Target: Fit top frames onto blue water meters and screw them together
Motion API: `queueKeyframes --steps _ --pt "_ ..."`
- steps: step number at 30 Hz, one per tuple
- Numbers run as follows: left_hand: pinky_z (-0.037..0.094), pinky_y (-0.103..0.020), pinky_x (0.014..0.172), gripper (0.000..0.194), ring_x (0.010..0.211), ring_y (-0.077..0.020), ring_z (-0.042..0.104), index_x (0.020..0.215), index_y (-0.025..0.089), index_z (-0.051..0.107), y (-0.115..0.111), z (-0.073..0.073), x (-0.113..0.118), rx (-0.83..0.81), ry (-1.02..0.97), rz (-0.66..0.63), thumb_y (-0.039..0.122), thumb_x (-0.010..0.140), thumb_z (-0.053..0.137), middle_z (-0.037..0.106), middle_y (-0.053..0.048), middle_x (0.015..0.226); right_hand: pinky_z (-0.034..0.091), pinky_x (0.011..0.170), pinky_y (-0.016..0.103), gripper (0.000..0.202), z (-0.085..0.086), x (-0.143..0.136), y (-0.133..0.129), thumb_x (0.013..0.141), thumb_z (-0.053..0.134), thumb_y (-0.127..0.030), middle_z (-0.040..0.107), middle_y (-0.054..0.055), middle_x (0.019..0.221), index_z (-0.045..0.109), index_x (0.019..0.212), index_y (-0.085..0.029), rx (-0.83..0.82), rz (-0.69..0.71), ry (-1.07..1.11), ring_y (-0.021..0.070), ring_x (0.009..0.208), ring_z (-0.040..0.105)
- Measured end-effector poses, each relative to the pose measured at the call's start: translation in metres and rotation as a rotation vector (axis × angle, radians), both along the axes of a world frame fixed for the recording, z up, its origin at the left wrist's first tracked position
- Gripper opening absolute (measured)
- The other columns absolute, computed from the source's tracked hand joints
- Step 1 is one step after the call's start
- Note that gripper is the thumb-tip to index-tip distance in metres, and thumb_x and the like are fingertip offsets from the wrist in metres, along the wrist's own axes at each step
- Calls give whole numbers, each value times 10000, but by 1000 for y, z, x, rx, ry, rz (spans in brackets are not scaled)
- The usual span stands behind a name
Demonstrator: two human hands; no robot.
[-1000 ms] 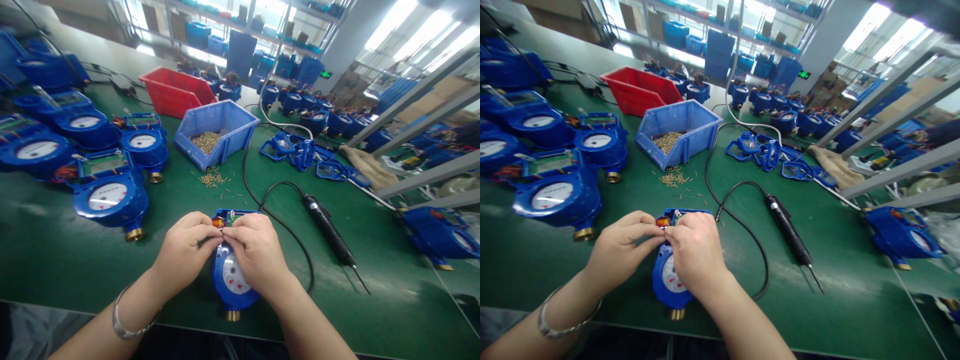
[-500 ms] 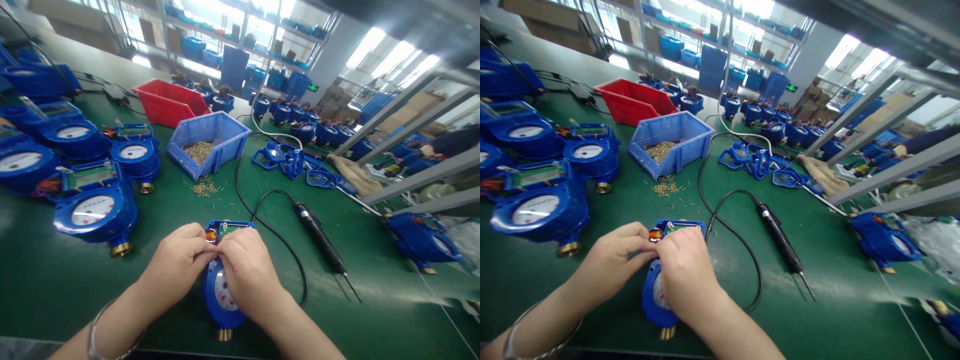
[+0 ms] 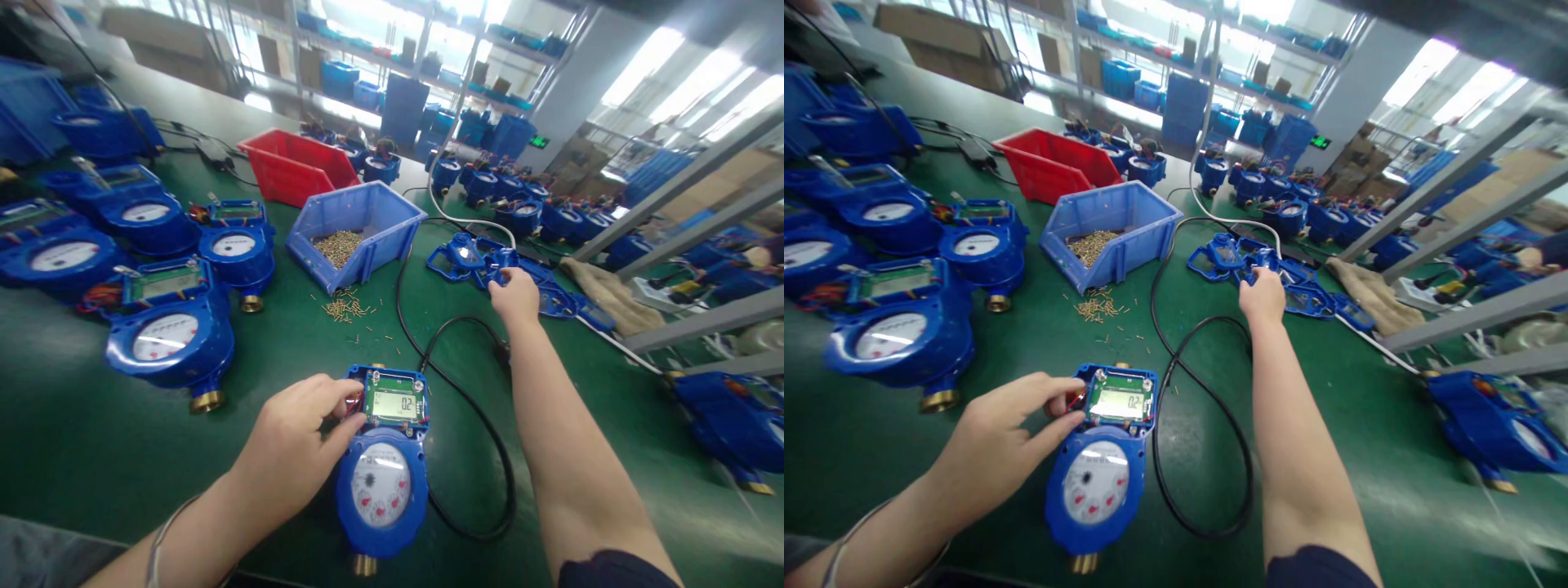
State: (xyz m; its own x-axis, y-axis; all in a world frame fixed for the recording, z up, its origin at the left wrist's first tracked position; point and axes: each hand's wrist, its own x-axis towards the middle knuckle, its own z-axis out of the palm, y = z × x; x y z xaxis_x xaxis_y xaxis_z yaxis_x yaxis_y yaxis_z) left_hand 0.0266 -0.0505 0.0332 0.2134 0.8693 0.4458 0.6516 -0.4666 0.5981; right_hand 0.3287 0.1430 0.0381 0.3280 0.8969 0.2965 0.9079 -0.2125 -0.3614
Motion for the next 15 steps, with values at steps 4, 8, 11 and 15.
queueKeyframes --steps 4,8,11,15 --pt "529 -253 622 123 650 -142 646 803 148 661 -5 2 5 88 46 28 185 828 546 681 -32 726 420 921 459 395 -24 31 40 831 603 -274 520 136 1225 517 1182 -116 -92 -218 -1 263 1093 522" --pt "533 -265 607 175 627 -150 654 764 143 665 -9 5 11 175 99 92 238 848 545 693 -37 709 453 900 462 384 -44 40 58 872 559 -340 510 110 1240 504 1201 -148 -180 -315 26 247 1083 533" --pt "523 -235 593 176 607 -126 652 735 165 655 -9 7 12 144 95 92 212 853 532 691 -5 681 475 875 450 385 -56 41 64 879 549 -348 527 106 1220 500 1208 -154 -228 -331 41 235 1050 555" --pt "519 -203 643 155 646 -106 661 777 166 651 -10 7 9 146 98 88 171 852 516 703 2 727 475 877 451 388 -64 43 65 881 544 -355 525 105 1226 497 1212 -158 -232 -336 26 236 1055 554"
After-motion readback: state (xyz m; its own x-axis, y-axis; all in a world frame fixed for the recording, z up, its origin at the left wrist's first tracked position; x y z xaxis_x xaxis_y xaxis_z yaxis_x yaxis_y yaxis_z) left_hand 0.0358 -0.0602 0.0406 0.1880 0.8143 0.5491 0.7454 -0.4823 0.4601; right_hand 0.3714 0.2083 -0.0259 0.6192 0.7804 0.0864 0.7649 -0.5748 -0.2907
